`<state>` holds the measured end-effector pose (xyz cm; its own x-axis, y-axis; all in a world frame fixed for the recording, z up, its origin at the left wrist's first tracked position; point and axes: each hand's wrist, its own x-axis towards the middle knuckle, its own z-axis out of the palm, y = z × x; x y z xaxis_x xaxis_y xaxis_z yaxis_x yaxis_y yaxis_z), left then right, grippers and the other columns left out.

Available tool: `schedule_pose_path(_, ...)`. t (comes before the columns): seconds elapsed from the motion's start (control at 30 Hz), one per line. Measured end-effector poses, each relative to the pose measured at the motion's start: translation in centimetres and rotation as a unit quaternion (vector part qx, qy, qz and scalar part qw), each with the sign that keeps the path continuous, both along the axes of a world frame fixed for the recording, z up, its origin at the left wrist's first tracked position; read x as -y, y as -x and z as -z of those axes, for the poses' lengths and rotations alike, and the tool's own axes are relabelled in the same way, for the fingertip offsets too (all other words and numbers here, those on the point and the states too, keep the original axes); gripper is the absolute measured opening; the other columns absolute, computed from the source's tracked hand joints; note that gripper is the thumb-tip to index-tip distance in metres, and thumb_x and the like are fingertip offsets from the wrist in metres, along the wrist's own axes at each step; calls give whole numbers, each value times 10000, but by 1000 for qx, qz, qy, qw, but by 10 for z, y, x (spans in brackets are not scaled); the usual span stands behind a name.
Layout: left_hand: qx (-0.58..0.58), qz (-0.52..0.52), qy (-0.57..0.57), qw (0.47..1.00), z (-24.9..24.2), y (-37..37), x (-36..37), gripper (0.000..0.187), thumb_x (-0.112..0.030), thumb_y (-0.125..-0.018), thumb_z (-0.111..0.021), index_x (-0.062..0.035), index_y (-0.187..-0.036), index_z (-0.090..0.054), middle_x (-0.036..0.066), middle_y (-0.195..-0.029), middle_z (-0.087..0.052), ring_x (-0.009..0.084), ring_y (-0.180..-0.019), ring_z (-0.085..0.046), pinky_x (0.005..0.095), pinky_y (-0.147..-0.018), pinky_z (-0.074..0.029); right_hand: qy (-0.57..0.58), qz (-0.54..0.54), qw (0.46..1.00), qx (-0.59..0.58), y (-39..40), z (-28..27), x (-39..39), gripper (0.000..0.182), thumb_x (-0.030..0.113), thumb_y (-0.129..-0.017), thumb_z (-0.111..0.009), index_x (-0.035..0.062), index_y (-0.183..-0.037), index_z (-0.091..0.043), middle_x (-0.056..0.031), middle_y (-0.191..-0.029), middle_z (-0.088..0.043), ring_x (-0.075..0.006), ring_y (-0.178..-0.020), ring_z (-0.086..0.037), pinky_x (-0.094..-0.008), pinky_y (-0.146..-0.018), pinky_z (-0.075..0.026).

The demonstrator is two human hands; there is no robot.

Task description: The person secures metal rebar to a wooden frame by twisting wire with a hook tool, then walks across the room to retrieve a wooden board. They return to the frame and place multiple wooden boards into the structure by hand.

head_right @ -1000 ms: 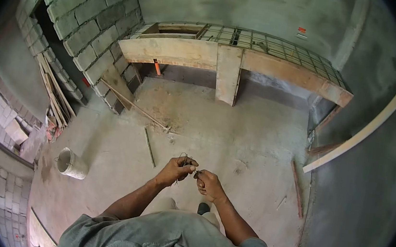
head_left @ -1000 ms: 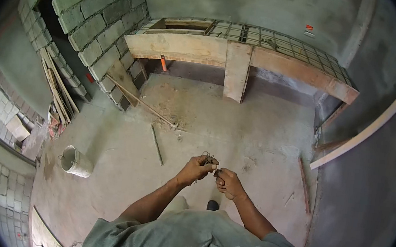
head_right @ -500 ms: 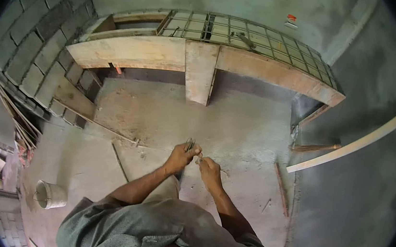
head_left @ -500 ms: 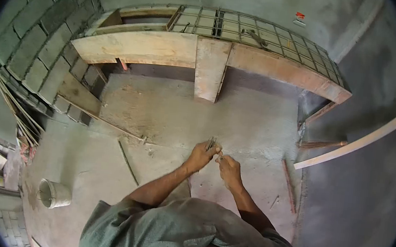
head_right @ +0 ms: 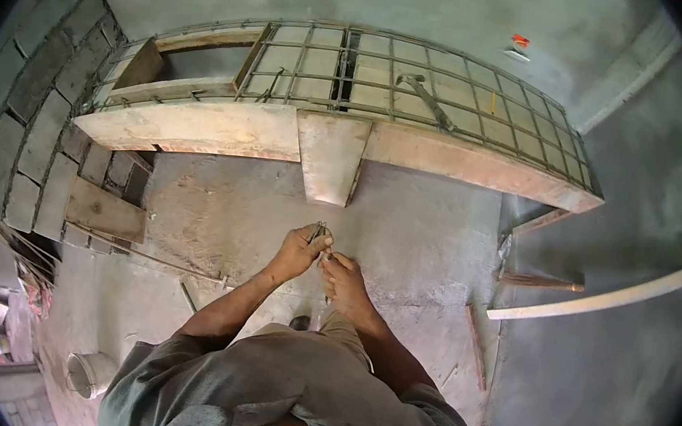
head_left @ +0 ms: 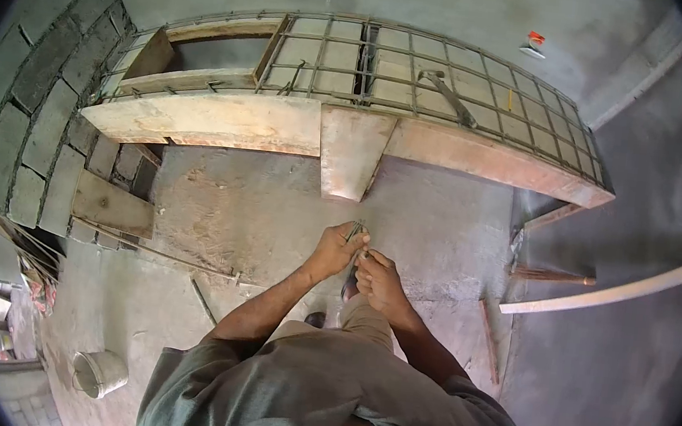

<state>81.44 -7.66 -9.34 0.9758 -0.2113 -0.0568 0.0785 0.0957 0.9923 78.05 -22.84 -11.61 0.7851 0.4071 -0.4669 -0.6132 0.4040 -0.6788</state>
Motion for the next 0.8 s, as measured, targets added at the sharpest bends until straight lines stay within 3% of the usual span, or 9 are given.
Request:
schedule_pose_path(0.17, 14, -71, -60, 996, 42, -113, -12, 300, -333, -940, -624, -37, -890, -606, -2, -667, -561, 45, -486, -434, 226, -423, -356, 55, -28, 997, 42, -118, 9, -14, 171, 211, -978, -531, 57, -910, -557, 48, -609, -407, -36, -431, -336, -207, -367, -255)
schedule_pose_path(0.43, -174, -228, 21, 958, -28, -273, -69, 269, -330, -909, -654, -74, -856, -590, -18, -628, -498, 70, -420, -383, 230, -349, -282, 45, -37, 997, 47, -308, 9, 44, 205, 260, -964, -572, 63, -909, -577, 57, -628, -416, -30, -439, -333, -192, -370, -276)
schedule_pose_path(0.53, -146, -299, -31, 942, -19, -311, -101, 237, -235, -900, -622, -33, -1020, -595, -9, -712, -524, 57, -499, -418, 222, -428, -349, 63, -20, 996, 65, -353, 1, 58, 192, 242, -955, -591, 54, -916, -597, 43, -635, -422, -37, -446, -347, -192, -368, -270)
schedule_pose_path(0.63, -125, -285, -245, 918, -3, -359, -150, 338, -171, -816, -631, 17, -1092, -575, 45, -804, -573, 131, -582, -472, 284, -486, -398, 53, 61, 996, 44, -387, -14, 71, 178, 227, -956, -588, 54, -914, -587, 49, -640, -413, -28, -462, -350, -179, -366, -255)
schedule_pose_path(0.67, -34, -312, -307, 899, 48, -383, -183, 408, -188, -789, -642, 42, -1118, -567, 102, -767, -570, 189, -622, -489, 339, -533, -429, 56, 74, 995, 47, -395, -15, 80, 179, 219, -956, -585, 45, -913, -593, 41, -660, -446, -45, -497, -396, -196, -402, -306)
schedule_pose_path(0.7, -37, -282, -445, 849, 71, -411, -213, 471, -188, -801, -668, 87, -1166, -553, 259, -960, -670, 388, -930, -641, 444, -819, -500, 61, 92, 992, 52, -404, -16, 91, 181, 211, -955, -582, 37, -912, -600, 33, -681, -479, -61, -532, -442, -212, -438, -358)
schedule_pose_path(0.73, -25, -300, -543, 784, 68, -421, -211, 507, -244, -779, -713, 70, -1149, -567, 265, -937, -667, 409, -931, -639, 467, -820, -506, 71, 110, 990, 50, -415, -11, 104, 181, 211, -955, -582, 37, -912, -600, 33, -681, -479, -61, -532, -442, -212, -438, -358)
schedule_pose_path(0.77, 36, -135, -689, 711, 52, -427, -219, 544, -307, -774, -727, 69, -1135, -571, 258, -937, -668, 422, -889, -653, 478, -801, -518, 231, 145, 948, 164, -430, -3, 116, 162, 191, -955, -573, 39, -913, -609, 24, -683, -495, -67, -537, -441, -216, -471, -357)
schedule_pose_path(0.8, -43, -286, -599, 747, 68, -445, -227, 482, -269, -826, -648, 70, -1154, -546, 251, -918, -669, 415, -914, -649, 460, -794, -527, 385, 169, 868, 265, -443, 0, 125, 147, 170, -955, -563, 41, -914, -619, 14, -684, -511, -73, -543, -439, -221, -504, -357)
